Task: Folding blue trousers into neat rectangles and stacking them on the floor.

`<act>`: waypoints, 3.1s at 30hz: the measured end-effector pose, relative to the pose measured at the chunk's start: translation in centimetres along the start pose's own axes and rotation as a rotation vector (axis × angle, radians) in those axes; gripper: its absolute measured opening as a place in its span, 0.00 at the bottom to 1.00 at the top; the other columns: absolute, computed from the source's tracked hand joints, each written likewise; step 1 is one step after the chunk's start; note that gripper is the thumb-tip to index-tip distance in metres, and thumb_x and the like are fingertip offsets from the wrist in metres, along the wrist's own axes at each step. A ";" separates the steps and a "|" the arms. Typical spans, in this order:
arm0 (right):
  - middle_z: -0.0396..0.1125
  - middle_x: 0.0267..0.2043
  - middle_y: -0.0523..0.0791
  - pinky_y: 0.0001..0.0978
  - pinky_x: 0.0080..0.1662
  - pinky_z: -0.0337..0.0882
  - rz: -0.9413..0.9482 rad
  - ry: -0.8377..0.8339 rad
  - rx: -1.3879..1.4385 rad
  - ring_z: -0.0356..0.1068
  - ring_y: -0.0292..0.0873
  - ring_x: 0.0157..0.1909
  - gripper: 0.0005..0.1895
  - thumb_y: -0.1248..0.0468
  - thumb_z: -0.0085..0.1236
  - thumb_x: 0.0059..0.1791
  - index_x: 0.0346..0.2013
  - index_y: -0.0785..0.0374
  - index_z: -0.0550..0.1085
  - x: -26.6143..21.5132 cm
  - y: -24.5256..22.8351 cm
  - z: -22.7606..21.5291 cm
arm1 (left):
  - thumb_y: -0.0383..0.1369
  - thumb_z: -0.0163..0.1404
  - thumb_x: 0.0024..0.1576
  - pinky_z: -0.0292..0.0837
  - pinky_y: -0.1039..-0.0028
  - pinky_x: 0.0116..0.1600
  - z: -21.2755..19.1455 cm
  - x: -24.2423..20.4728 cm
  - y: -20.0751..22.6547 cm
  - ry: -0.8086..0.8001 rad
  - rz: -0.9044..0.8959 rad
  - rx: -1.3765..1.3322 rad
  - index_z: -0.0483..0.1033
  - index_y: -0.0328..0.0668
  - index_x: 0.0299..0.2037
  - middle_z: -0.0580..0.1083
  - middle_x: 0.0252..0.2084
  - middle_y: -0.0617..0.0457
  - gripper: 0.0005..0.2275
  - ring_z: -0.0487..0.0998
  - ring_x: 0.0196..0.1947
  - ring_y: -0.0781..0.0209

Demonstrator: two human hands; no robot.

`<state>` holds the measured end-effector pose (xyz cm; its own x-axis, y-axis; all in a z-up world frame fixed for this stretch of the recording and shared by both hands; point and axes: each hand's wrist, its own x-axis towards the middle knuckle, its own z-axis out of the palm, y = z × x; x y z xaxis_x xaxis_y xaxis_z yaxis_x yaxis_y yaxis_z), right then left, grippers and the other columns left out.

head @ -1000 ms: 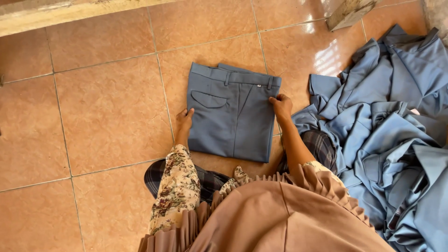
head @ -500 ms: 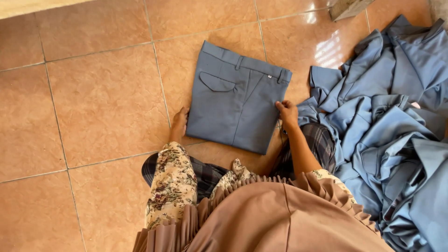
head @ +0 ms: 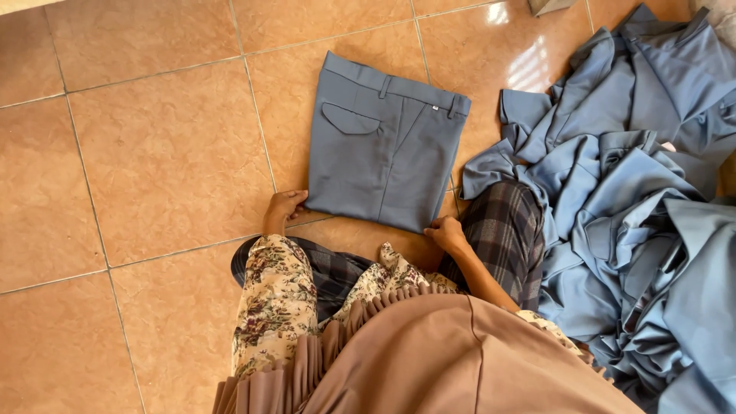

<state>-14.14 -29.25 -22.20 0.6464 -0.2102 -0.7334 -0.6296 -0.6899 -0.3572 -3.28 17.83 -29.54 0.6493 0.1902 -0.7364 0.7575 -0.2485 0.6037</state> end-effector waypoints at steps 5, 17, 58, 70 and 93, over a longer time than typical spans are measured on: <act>0.76 0.26 0.44 0.36 0.41 0.78 0.015 -0.030 0.036 0.79 0.45 0.36 0.11 0.53 0.67 0.44 0.36 0.55 0.83 0.2 0.2 -0.4 | 0.44 0.60 0.51 0.79 0.67 0.31 1.9 2.0 -1.5 0.160 0.072 0.235 0.85 0.56 0.40 0.81 0.34 0.48 0.11 0.83 0.34 0.50; 0.72 0.20 0.43 0.29 0.30 0.73 0.029 -0.121 0.267 0.73 0.38 0.23 0.08 0.56 0.67 0.43 0.29 0.56 0.81 -1.8 -1.3 2.5 | 0.50 0.48 0.58 0.79 0.55 0.49 1.4 0.7 1.0 0.529 -0.017 0.344 0.82 0.62 0.46 0.80 0.44 0.51 0.14 0.81 0.48 0.47; 0.49 0.74 0.61 0.55 0.63 0.69 0.029 -0.001 1.433 0.57 0.63 0.71 0.48 0.56 0.70 0.50 0.75 0.60 0.50 5.1 -7.1 -3.8 | 0.29 0.68 0.50 0.72 0.54 0.51 18.0 -19.9 3.8 -0.036 -0.118 -1.121 0.58 0.38 0.58 0.68 0.49 0.46 0.31 0.73 0.46 0.48; 0.77 0.40 0.50 0.43 0.49 0.83 -0.014 -0.163 1.511 0.81 0.49 0.42 0.13 0.67 0.73 0.41 0.34 0.63 0.76 10.7 -11.5 -5.3 | 0.30 0.69 0.49 0.77 0.48 0.48 7.6 -25.1 4.0 -0.050 0.089 -1.261 0.60 0.38 0.66 0.71 0.53 0.40 0.36 0.77 0.48 0.39; 0.73 0.55 0.45 0.50 0.61 0.71 -0.344 -0.783 0.741 0.73 0.50 0.60 0.29 0.67 0.79 0.40 0.53 0.55 0.76 -15.1 -50.4 32.7 | 0.28 0.64 0.52 0.68 0.42 0.61 -22.2 -44.3 -22.4 0.852 0.212 -1.380 0.64 0.51 0.70 0.69 0.63 0.41 0.34 0.73 0.59 0.37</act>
<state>-6.26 31.32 -12.09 0.5511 0.5824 -0.5976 -0.7391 0.0083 -0.6735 -47.45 36.05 -3.67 0.2365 0.8204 -0.5206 -0.1654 0.5620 0.8104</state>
